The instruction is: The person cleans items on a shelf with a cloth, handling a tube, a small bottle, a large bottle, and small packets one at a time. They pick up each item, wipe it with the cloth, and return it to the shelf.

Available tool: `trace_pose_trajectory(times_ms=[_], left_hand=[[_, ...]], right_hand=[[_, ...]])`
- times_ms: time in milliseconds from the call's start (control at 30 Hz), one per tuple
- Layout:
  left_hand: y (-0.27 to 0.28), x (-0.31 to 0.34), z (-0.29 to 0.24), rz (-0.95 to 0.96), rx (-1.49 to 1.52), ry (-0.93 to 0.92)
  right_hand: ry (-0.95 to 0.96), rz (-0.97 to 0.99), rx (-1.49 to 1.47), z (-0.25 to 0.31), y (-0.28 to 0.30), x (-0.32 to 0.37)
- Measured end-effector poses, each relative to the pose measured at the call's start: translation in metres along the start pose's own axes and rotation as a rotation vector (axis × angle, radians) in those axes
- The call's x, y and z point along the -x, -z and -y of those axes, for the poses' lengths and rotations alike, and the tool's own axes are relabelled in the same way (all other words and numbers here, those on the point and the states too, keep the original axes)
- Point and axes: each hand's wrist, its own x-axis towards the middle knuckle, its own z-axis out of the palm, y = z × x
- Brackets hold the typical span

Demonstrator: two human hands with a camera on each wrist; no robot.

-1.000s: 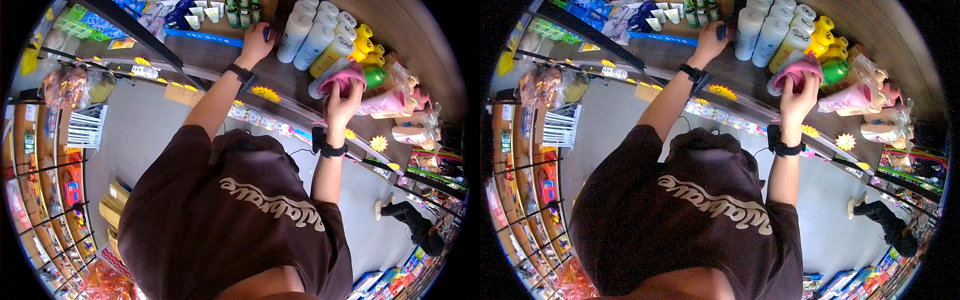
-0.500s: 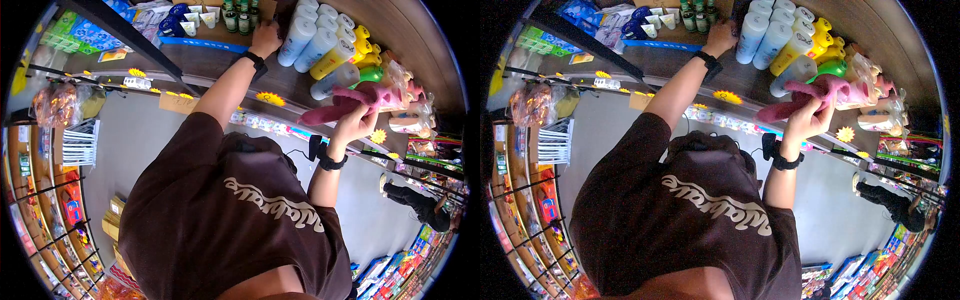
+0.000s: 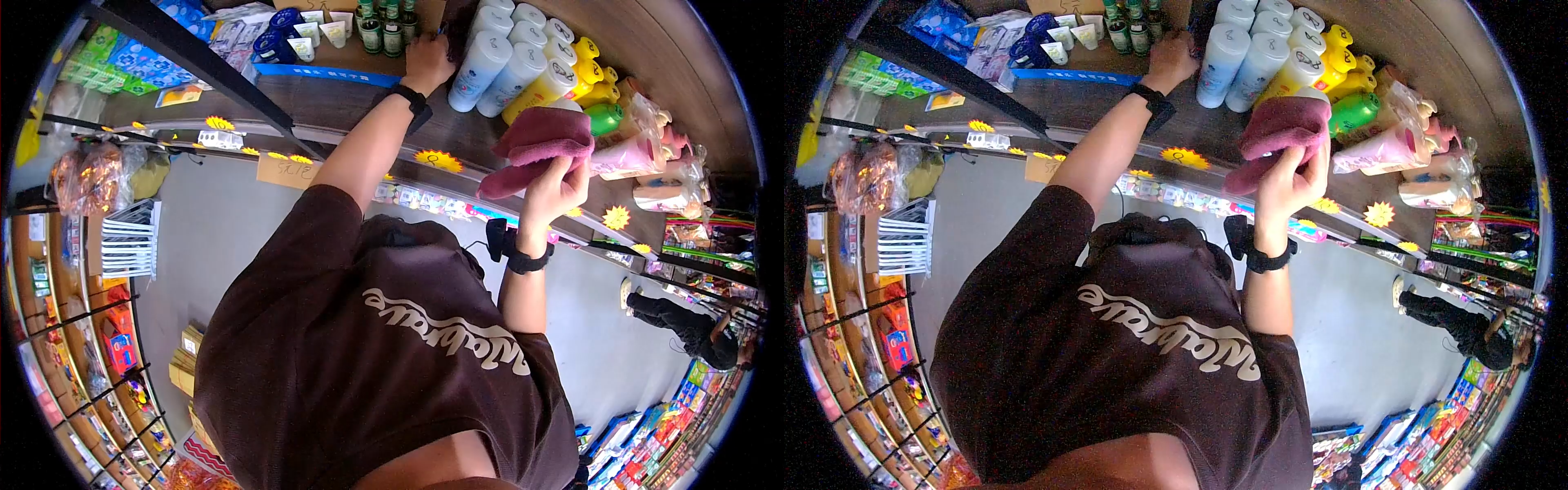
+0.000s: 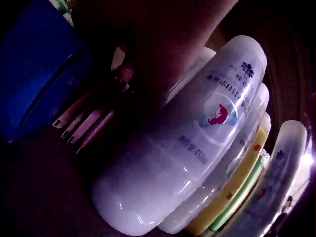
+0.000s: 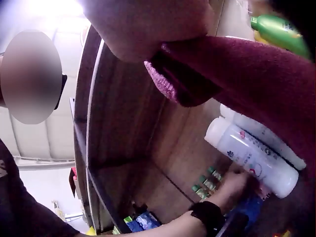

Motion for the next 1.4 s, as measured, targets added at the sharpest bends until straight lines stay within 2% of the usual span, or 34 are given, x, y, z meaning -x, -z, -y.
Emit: trace_pose_trajectory(times_ms=[133,200,333,400,567,633,700,800,867,1033,1067,1133,1233,1400], left_hand=[[0.020,0.005,-0.009,0.002,-0.086,-0.026],[0.015,0.002,-0.005,0.082,0.035,0.031],[0.016,-0.002,-0.007,0.136,0.089,0.124],[0.021,0.001,-0.010,0.028,0.146,0.131],[0.037,0.007,-0.013,0.051,0.158,0.153],[0.038,0.011,-0.010,0.045,0.192,0.159],[0.037,0.017,-0.007,-0.082,0.237,0.024],[0.038,0.027,-0.004,-0.056,0.193,0.056],[0.041,0.033,-0.004,-0.045,0.214,0.078],[0.051,0.045,-0.011,-0.086,0.258,0.088],[0.055,0.048,-0.014,-0.075,0.279,0.113],[0.061,0.055,-0.015,-0.063,0.297,0.139],[0.071,0.066,-0.014,-0.022,0.305,0.139],[0.094,0.088,-0.013,0.058,0.348,0.258]], right_hand=[[-0.059,0.030,-0.058,-0.001,-0.005,0.003],[-0.047,0.051,-0.071,-0.002,-0.006,0.004],[-0.028,0.087,-0.030,-0.002,-0.005,0.003],[-0.026,0.100,-0.042,-0.004,-0.005,0.003],[-0.026,0.125,-0.075,-0.011,-0.009,0.004],[0.033,0.106,-0.039,-0.010,-0.014,0.004],[0.045,0.130,-0.041,-0.014,-0.018,0.005],[0.056,0.167,-0.037,-0.019,-0.023,0.008],[-0.086,0.223,-0.120,-0.026,-0.029,0.012],[-0.084,0.439,-0.084,-0.041,-0.057,0.013],[-0.245,0.479,-0.197,-0.042,-0.063,0.016],[-0.236,0.559,-0.162,-0.057,-0.073,0.014],[-0.266,0.591,-0.094,-0.065,-0.078,0.016],[-0.267,0.551,-0.115,-0.067,-0.077,0.024]])
